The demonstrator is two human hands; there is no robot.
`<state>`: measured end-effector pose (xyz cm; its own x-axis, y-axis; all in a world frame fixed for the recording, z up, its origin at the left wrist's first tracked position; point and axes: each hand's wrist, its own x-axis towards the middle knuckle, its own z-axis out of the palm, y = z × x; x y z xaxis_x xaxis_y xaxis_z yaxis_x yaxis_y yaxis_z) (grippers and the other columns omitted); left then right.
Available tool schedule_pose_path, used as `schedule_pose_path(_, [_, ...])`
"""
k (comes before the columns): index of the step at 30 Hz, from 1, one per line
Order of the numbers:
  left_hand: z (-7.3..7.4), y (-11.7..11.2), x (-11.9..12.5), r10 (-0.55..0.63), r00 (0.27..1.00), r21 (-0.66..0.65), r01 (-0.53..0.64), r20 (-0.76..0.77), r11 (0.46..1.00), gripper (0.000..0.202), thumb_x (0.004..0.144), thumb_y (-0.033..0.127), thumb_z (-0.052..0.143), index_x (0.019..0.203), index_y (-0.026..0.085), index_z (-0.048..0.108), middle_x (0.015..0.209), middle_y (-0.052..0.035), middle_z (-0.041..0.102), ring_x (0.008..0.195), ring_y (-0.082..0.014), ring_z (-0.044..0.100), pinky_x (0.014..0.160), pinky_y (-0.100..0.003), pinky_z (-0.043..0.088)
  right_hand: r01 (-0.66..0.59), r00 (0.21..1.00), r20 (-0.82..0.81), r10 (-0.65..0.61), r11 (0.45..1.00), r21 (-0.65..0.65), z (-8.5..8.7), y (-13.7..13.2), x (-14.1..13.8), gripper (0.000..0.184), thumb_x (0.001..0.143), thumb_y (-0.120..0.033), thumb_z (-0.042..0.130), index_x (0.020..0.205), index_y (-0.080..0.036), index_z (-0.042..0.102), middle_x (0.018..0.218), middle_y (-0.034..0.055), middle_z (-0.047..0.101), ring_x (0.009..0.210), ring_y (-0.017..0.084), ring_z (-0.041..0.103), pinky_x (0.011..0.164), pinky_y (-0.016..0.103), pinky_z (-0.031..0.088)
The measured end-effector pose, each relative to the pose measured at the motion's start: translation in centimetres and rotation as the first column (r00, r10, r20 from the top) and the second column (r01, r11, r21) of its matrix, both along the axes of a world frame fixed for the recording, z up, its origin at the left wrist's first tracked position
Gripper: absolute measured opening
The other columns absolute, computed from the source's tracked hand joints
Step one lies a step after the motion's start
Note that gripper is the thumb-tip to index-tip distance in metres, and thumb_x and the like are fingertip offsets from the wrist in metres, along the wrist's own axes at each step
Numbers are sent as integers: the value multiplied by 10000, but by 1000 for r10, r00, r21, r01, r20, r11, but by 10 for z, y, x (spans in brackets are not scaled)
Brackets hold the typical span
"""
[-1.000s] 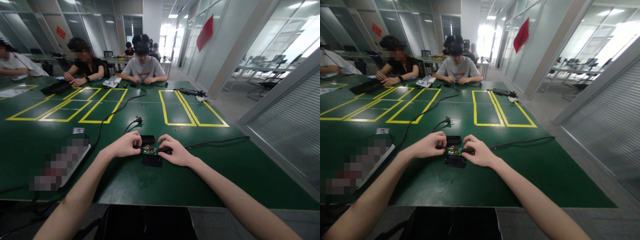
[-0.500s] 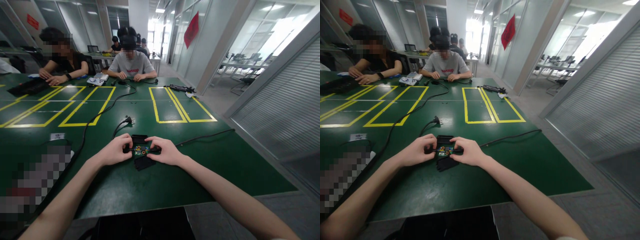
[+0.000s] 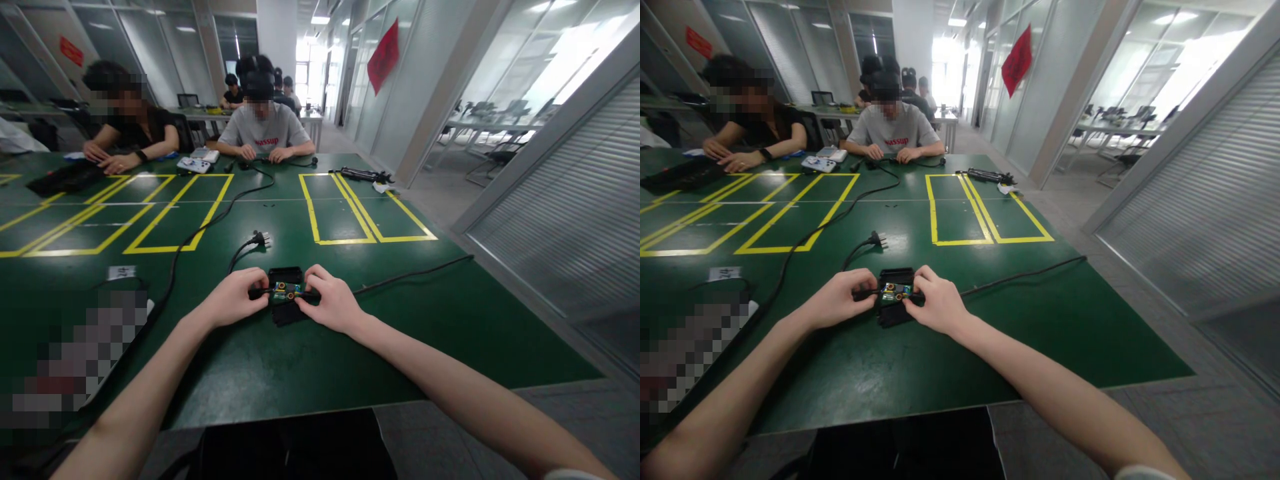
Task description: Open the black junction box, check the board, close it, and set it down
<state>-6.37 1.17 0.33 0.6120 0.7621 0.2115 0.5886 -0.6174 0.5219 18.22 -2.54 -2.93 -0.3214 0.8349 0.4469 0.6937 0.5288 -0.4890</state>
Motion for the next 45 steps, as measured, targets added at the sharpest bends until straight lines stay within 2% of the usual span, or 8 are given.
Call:
schedule_pose_path(6, [10, -5, -3, 84, 988, -150, -64, 130, 987, 187, 828, 331, 610, 839, 157, 676, 750, -17, 689, 693, -146, 630, 645, -230, 486, -129, 990, -52, 132, 990, 55, 13, 5, 13, 35, 853, -172, 626, 835, -202, 621, 842, 41, 659, 774, 178, 634, 702, 294, 498])
schedule_pose_path(10, [18, -11, -3, 82, 980, -275, -30, 182, 961, 199, 802, 345, 649, 809, 147, 670, 688, 1, 647, 640, -125, 588, 603, -215, 459, -253, 962, -93, 256, 966, 50, 19, 5, 29, 105, 918, -196, 610, 944, -194, 712, 847, 58, 723, 780, 180, 664, 723, 304, 527])
schedule_pose_path(15, [22, -17, -3, -16, 988, -577, 103, 155, 811, 223, 768, 359, 704, 805, 143, 665, 661, 17, 613, 600, -102, 537, 558, -202, 413, -404, 905, -175, 386, 912, -76, 16, 0, 35, 106, 903, -224, 664, 922, -174, 756, 808, 53, 742, 676, 147, 651, 619, 260, 505])
schedule_pose_path(19, [21, -16, -3, -25, 992, -670, 99, 120, 736, 261, 760, 391, 734, 828, 144, 686, 634, 26, 592, 577, -99, 511, 543, -206, 395, -433, 893, -200, 404, 891, -138, 10, 0, 33, 86, 882, -204, 686, 880, -154, 757, 769, 40, 730, 623, 128, 626, 579, 239, 474])
schedule_pose_path(28, [9, -10, -3, 13, 996, -445, 30, 92, 895, 299, 853, 431, 663, 940, 157, 744, 761, -16, 692, 663, -131, 579, 610, -226, 432, -245, 969, 28, 245, 970, 8, 4, 7, 24, 90, 897, -156, 660, 908, -172, 748, 845, 62, 735, 749, 175, 678, 682, 280, 507])
schedule_pose_path(34, [4, -9, -3, -1, 1000, -217, 4, 15, 976, 279, 908, 378, 598, 846, 160, 761, 783, -37, 719, 696, -146, 594, 642, -240, 429, -333, 940, 81, 332, 943, 3, 7, 11, 27, 119, 953, -204, 635, 949, -180, 751, 902, 58, 730, 805, 167, 694, 723, 271, 525])
schedule_pose_path(38, [5, -9, -3, 12, 999, -93, -16, -40, 996, 260, 929, 337, 579, 815, 177, 750, 848, -57, 729, 792, -172, 633, 730, -262, 466, -255, 954, 177, 243, 966, 46, 5, 12, 26, 128, 960, -226, 632, 906, -185, 741, 880, 60, 722, 795, 176, 685, 685, 275, 494])
schedule_pose_path(45, [7, -5, -8, 3, 999, -133, 2, 37, 991, 295, 919, 412, 592, 961, 202, 795, 935, -75, 746, 858, -197, 663, 770, -285, 513, -191, 958, 226, 174, 980, 57, 6, 14, 22, 77, 919, -224, 645, 929, -196, 715, 893, 68, 732, 831, 213, 693, 690, 304, 488])
